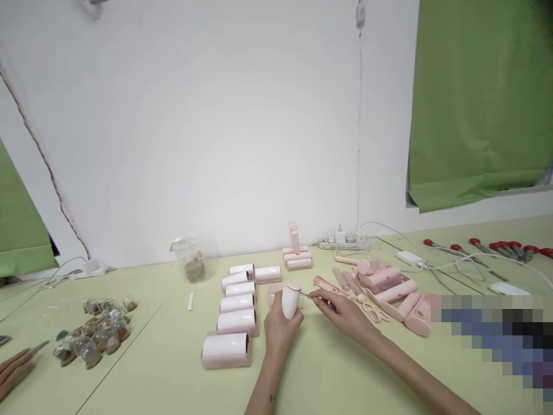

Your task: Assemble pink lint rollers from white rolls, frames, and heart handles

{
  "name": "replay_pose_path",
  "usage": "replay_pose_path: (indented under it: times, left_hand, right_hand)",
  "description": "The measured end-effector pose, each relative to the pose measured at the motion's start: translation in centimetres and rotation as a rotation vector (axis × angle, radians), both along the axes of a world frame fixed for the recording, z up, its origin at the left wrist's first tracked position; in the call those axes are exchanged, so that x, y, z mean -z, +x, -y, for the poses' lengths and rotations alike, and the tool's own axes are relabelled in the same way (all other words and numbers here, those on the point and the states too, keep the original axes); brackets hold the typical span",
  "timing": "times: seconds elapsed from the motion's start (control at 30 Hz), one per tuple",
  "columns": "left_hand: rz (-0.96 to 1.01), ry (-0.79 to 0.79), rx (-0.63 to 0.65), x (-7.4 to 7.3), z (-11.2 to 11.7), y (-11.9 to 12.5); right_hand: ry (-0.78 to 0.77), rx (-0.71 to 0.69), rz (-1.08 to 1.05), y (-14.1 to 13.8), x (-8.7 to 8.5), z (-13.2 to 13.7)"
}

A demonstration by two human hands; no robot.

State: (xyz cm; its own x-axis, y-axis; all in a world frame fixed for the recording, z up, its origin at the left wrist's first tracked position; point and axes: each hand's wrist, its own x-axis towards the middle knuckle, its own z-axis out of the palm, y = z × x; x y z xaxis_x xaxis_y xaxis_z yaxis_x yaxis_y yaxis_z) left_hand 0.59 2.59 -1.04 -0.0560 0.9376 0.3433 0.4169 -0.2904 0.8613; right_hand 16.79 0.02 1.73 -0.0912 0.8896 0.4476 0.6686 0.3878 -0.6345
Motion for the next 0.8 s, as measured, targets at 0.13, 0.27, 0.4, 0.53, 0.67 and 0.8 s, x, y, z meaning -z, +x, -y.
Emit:
replay_pose_path:
  times: [0.13, 0.27, 0.4, 0.53, 0.67, 0.8]
  left_hand:
    - [0.084, 0.018, 0.148, -0.1, 0.6, 0.2]
    - [0.098, 0.016, 0.18, 0.2, 0.7, 0.5]
    - [0.021, 0.017, 0.115, 0.5, 0.6, 1.0]
    - [-0.002, 0.058, 0.08, 0.6, 0.7, 1.3]
    - [-0.061, 0.043, 0.039, 0.7, 0.9, 1.4]
    - [-0.081, 0.043, 0.019, 0.9, 0.8, 1.2]
  right_hand:
    - [0.0, 0.004, 0.052, 0.2, 1.0, 0.5]
    - [0.075, -0.038, 0.153, 0.0, 2.3, 0.3]
    - [0.123, -0.014, 0.164, -0.3, 3.0, -0.2]
    - [0.137, 0.03, 0.151, -0.6, 3.1, -0.2]
    - [0.162, 0.078, 0.121, -1.1, 3.2, -0.2]
    - [0.138, 0.079, 0.114, -1.2, 3.4, -0.3]
